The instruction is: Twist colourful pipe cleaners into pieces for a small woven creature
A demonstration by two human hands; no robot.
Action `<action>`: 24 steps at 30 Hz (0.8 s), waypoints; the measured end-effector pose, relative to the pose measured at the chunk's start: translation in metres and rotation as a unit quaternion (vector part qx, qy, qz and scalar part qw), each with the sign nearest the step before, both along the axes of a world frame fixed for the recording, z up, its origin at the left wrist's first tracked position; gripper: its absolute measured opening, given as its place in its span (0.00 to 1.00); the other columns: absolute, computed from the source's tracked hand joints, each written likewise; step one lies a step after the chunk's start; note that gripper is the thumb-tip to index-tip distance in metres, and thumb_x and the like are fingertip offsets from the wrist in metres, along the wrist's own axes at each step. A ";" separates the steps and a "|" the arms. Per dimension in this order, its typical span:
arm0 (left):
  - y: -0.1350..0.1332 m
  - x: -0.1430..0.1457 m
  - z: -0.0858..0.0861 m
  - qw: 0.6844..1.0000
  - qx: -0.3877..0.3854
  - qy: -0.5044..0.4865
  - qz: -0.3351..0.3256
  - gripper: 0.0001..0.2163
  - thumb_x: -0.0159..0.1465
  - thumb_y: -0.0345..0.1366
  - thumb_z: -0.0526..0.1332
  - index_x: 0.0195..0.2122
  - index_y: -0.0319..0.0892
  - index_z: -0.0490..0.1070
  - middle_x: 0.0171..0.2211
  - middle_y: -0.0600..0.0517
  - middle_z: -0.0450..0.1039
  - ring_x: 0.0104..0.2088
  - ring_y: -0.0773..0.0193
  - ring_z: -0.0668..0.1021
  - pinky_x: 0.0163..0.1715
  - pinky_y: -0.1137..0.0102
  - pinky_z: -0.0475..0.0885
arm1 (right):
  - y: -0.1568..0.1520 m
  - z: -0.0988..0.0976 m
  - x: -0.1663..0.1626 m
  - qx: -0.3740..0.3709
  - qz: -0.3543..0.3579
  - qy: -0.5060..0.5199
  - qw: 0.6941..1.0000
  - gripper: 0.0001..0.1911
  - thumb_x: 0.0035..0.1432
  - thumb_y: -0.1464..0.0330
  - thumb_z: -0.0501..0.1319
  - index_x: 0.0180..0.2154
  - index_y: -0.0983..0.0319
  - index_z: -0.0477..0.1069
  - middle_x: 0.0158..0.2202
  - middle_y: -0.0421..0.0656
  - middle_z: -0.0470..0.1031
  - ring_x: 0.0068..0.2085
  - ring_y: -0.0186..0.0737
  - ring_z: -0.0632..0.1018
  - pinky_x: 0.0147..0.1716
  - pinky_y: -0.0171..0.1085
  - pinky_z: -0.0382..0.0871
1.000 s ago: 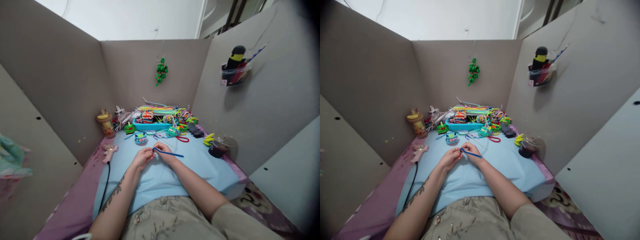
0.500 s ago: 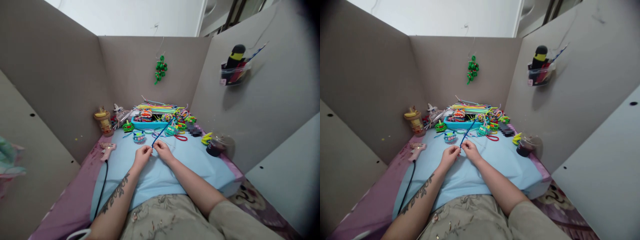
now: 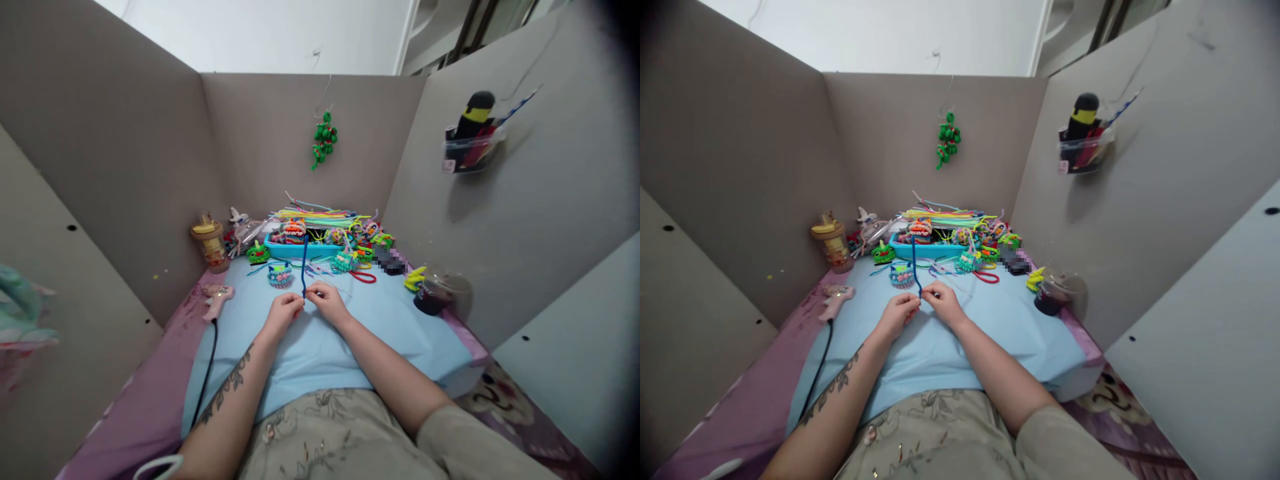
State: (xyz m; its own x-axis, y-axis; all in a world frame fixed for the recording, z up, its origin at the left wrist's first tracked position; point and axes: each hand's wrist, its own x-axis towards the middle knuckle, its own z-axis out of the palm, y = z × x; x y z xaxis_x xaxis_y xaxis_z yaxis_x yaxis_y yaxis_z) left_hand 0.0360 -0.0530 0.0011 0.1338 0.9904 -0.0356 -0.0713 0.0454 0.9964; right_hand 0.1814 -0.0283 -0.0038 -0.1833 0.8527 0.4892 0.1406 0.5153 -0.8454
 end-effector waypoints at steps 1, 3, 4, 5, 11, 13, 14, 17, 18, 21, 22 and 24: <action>0.000 -0.001 0.000 0.999 -0.018 -0.029 -0.014 0.07 0.49 0.36 0.60 0.21 0.38 0.65 0.13 0.59 0.59 0.12 0.76 0.58 0.12 0.78 0.48 | 0.000 0.000 0.000 -0.002 0.006 0.005 1.000 0.06 0.50 0.65 0.61 0.28 0.61 0.74 0.29 0.42 0.71 0.33 0.37 0.72 0.29 0.33 0.62; 0.001 -0.004 0.001 0.992 -0.062 -0.089 -0.057 0.06 0.48 0.34 0.60 0.21 0.37 0.64 0.15 0.58 0.59 0.12 0.77 0.57 0.11 0.79 0.45 | 0.001 -0.001 0.001 -0.009 0.029 0.021 0.999 0.07 0.50 0.64 0.62 0.28 0.61 0.74 0.30 0.42 0.71 0.34 0.37 0.72 0.31 0.34 0.63; 0.001 -0.006 0.002 0.985 -0.090 -0.118 -0.085 0.06 0.48 0.33 0.60 0.21 0.37 0.63 0.15 0.58 0.59 0.13 0.78 0.57 0.10 0.80 0.44 | 0.002 -0.001 0.001 -0.014 0.044 0.033 0.998 0.08 0.49 0.63 0.62 0.28 0.61 0.74 0.30 0.42 0.71 0.34 0.37 0.72 0.33 0.34 0.64; 0.002 -0.008 0.002 0.975 -0.122 -0.147 -0.114 0.05 0.48 0.32 0.60 0.21 0.37 0.63 0.16 0.58 0.58 0.13 0.79 0.57 0.10 0.81 0.43 | 0.003 -0.002 0.001 -0.019 0.061 0.045 0.997 0.08 0.49 0.63 0.63 0.27 0.62 0.73 0.30 0.42 0.71 0.34 0.37 0.71 0.34 0.35 0.63; 0.008 -0.016 0.002 0.903 -0.295 -0.237 -0.203 0.03 0.52 0.28 0.57 0.23 0.36 0.62 0.18 0.57 0.56 0.14 0.80 0.57 0.09 0.85 0.44 | 0.003 -0.006 -0.002 -0.095 0.149 0.101 0.979 0.14 0.48 0.57 0.62 0.27 0.62 0.69 0.25 0.38 0.65 0.23 0.30 0.64 0.24 0.32 0.58; 0.008 -0.016 0.002 0.897 -0.310 -0.225 -0.221 0.03 0.53 0.28 0.56 0.23 0.36 0.62 0.18 0.57 0.55 0.14 0.79 0.57 0.09 0.85 0.46 | 0.002 -0.007 -0.004 -0.122 0.159 0.100 0.975 0.16 0.49 0.54 0.61 0.27 0.61 0.66 0.23 0.37 0.63 0.22 0.30 0.62 0.23 0.32 0.55; 0.007 -0.015 0.002 0.904 -0.296 -0.218 -0.218 0.04 0.53 0.28 0.57 0.24 0.36 0.62 0.18 0.57 0.56 0.14 0.79 0.57 0.09 0.85 0.46 | 0.001 -0.007 -0.005 -0.133 0.160 0.095 0.974 0.17 0.49 0.53 0.60 0.27 0.61 0.65 0.22 0.36 0.62 0.22 0.30 0.62 0.22 0.31 0.54; 0.003 -0.009 0.002 0.949 -0.185 -0.193 -0.164 0.05 0.52 0.31 0.60 0.24 0.36 0.64 0.20 0.55 0.61 0.16 0.79 0.62 0.11 0.84 0.50 | 0.002 -0.008 -0.006 -0.148 0.134 0.088 0.976 0.19 0.50 0.52 0.58 0.28 0.61 0.63 0.20 0.35 0.62 0.22 0.30 0.61 0.23 0.31 0.54; 0.001 -0.006 0.002 0.964 -0.140 -0.178 -0.141 0.07 0.52 0.33 0.62 0.25 0.36 0.64 0.21 0.54 0.63 0.17 0.78 0.64 0.12 0.83 0.52 | 0.003 -0.009 -0.007 -0.149 0.117 0.092 0.978 0.18 0.50 0.52 0.58 0.28 0.61 0.63 0.20 0.35 0.61 0.21 0.30 0.61 0.22 0.31 0.54; -0.002 0.000 0.004 0.991 -0.035 -0.104 -0.076 0.11 0.51 0.39 0.63 0.29 0.36 0.67 0.27 0.51 0.70 0.20 0.75 0.68 0.15 0.81 0.58 | 0.007 -0.011 -0.006 -0.146 0.065 0.113 0.981 0.17 0.49 0.53 0.59 0.27 0.61 0.63 0.18 0.33 0.58 0.20 0.29 0.58 0.20 0.31 0.51; -0.003 0.002 0.004 0.996 -0.007 -0.075 -0.053 0.13 0.50 0.41 0.63 0.30 0.37 0.67 0.26 0.51 0.70 0.20 0.74 0.69 0.15 0.80 0.59 | 0.007 -0.011 -0.006 -0.146 0.055 0.118 0.981 0.17 0.49 0.54 0.59 0.26 0.62 0.63 0.17 0.33 0.57 0.19 0.29 0.58 0.20 0.30 0.50; -0.003 0.004 0.004 0.999 0.039 -0.012 -0.010 0.13 0.50 0.42 0.63 0.29 0.37 0.67 0.23 0.53 0.69 0.18 0.73 0.67 0.15 0.78 0.59 | 0.008 -0.010 -0.007 -0.147 0.047 0.124 0.980 0.16 0.48 0.56 0.60 0.26 0.62 0.64 0.17 0.33 0.58 0.19 0.29 0.58 0.19 0.30 0.50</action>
